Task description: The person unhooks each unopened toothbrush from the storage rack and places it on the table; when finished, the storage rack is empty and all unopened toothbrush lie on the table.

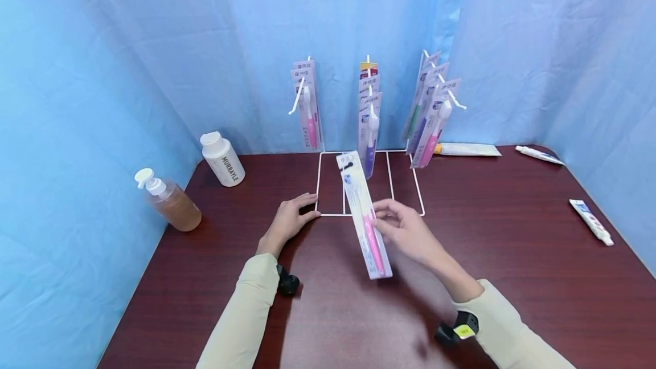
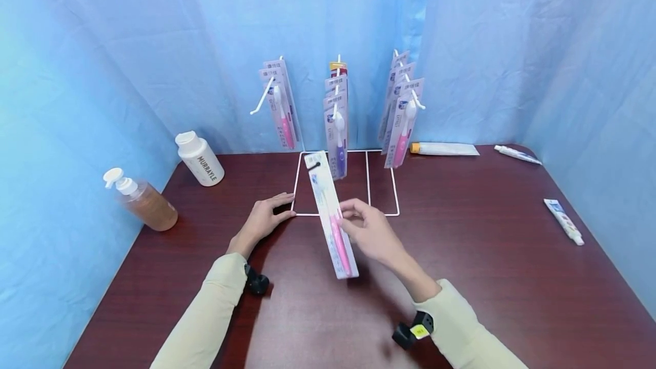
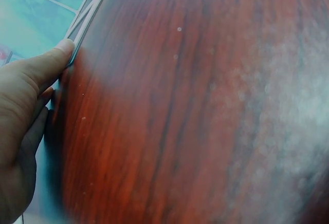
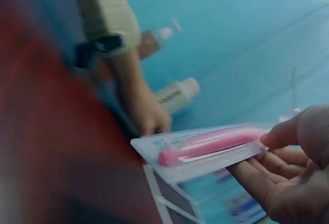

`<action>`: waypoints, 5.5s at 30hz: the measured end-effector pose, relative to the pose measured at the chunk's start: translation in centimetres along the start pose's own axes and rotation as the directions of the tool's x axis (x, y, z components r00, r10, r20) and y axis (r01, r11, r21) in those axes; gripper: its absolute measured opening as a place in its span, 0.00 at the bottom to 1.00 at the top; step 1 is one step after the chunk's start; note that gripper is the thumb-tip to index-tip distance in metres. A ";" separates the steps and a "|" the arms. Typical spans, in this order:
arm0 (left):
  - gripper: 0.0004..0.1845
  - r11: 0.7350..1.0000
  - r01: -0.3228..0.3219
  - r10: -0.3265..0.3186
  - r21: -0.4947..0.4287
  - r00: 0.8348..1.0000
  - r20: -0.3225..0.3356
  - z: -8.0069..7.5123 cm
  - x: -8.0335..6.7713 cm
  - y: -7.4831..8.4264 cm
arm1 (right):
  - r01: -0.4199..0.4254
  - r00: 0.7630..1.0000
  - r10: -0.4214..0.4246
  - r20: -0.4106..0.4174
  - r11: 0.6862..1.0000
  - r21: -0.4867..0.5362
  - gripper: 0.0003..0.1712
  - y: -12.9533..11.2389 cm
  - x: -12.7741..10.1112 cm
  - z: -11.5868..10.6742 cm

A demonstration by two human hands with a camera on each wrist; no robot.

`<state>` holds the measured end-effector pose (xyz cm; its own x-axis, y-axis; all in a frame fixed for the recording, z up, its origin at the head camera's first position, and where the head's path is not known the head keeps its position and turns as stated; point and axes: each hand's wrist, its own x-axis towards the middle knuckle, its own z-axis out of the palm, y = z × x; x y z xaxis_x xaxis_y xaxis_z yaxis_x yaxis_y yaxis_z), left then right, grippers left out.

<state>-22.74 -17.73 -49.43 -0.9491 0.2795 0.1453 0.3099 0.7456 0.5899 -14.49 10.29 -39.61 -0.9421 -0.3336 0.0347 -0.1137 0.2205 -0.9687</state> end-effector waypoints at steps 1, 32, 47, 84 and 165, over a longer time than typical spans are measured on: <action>0.27 1.000 -0.001 0.001 -0.001 1.000 0.002 0.0 0.0 0.0 | -0.040 0.999 0.039 0.013 0.999 0.023 0.16 0.6 -0.2 0.2; 0.27 1.000 0.017 -0.017 0.001 1.000 0.015 -0.1 0.1 0.1 | -0.316 0.947 0.304 0.104 0.941 0.120 0.16 6.1 -1.1 4.5; 0.26 1.000 0.019 -0.019 0.008 1.000 0.005 -0.2 -0.1 0.4 | -0.206 0.967 0.235 0.097 0.948 -0.243 0.15 3.8 -1.5 3.9; 0.25 1.000 -0.024 0.024 0.013 1.000 -0.013 0.0 0.1 -0.2 | 0.187 0.931 -0.258 -0.257 0.944 -0.271 0.26 -1.0 16.8 6.8; 0.26 1.000 -0.019 0.019 -0.009 1.000 -0.012 0.1 -0.3 0.1 | 0.318 0.926 -0.363 -0.106 0.898 -0.304 0.17 -8.5 4.9 2.1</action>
<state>-22.46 -17.68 -49.49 -0.9438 0.2859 0.1659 0.3271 0.7347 0.5944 -17.50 4.79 -31.70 -0.8641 -0.2914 0.4103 -0.4975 0.3708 -0.7842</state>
